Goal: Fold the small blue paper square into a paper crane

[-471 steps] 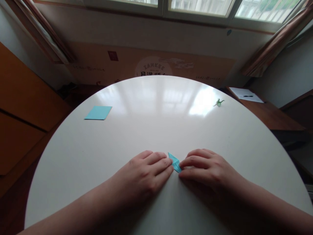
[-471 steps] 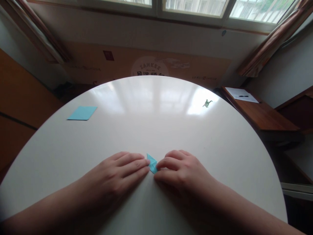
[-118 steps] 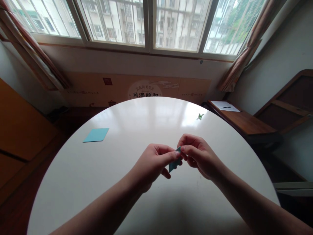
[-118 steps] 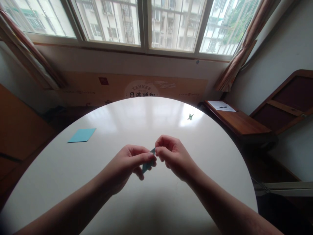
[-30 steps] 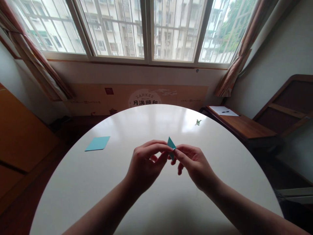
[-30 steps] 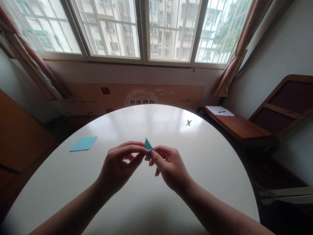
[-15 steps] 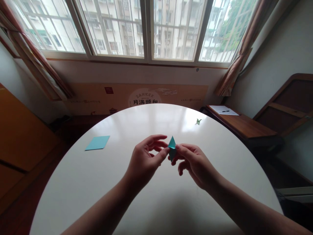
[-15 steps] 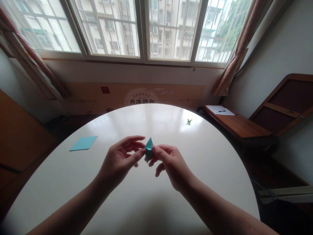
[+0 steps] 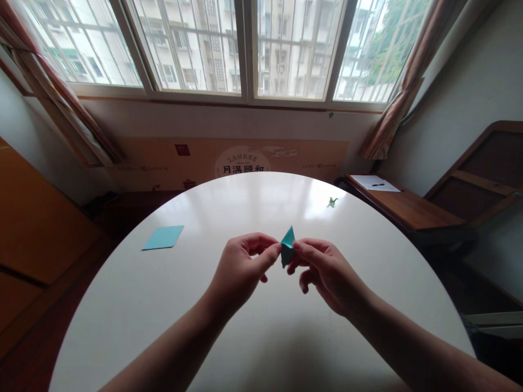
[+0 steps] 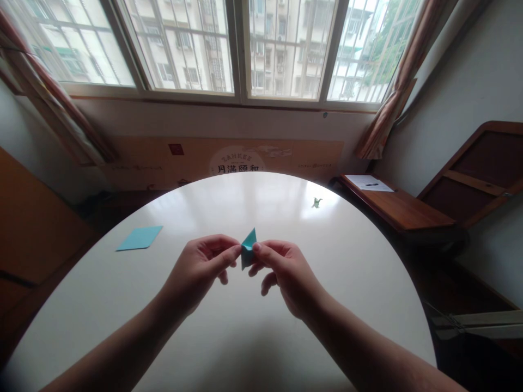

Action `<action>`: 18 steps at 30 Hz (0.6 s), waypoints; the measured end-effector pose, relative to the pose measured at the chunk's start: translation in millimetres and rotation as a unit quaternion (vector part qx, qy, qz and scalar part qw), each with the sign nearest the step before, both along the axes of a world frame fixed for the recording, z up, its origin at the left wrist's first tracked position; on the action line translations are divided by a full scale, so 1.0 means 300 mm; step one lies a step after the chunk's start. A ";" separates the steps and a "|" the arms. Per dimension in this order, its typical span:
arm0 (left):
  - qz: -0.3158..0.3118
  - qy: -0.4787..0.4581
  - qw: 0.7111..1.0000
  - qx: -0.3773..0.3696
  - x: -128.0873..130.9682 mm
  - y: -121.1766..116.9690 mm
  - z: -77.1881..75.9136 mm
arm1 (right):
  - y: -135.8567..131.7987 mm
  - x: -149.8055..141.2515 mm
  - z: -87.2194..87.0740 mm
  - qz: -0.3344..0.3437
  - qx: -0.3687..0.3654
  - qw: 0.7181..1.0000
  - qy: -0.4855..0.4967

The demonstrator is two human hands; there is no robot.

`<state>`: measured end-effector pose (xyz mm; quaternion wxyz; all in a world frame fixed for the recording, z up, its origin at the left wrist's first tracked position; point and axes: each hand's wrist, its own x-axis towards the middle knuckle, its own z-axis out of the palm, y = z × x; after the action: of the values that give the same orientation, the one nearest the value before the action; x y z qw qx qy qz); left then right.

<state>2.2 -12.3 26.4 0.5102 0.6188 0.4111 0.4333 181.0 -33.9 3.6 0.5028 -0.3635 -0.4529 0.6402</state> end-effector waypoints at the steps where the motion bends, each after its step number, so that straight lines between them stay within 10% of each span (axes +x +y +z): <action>1: 0.005 0.002 1.000 -0.001 0.000 0.000 0.001 | 0.001 0.002 0.000 -0.002 0.005 1.000 -0.008; 18: 0.000 -0.011 0.996 -0.086 0.000 0.006 0.016 | 0.002 0.008 0.008 -0.052 0.088 0.984 -0.143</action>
<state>2.2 -10.4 31.1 0.5660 0.5678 0.4416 0.4028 183.4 -33.2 5.9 0.4952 -0.4288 -0.5553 0.5124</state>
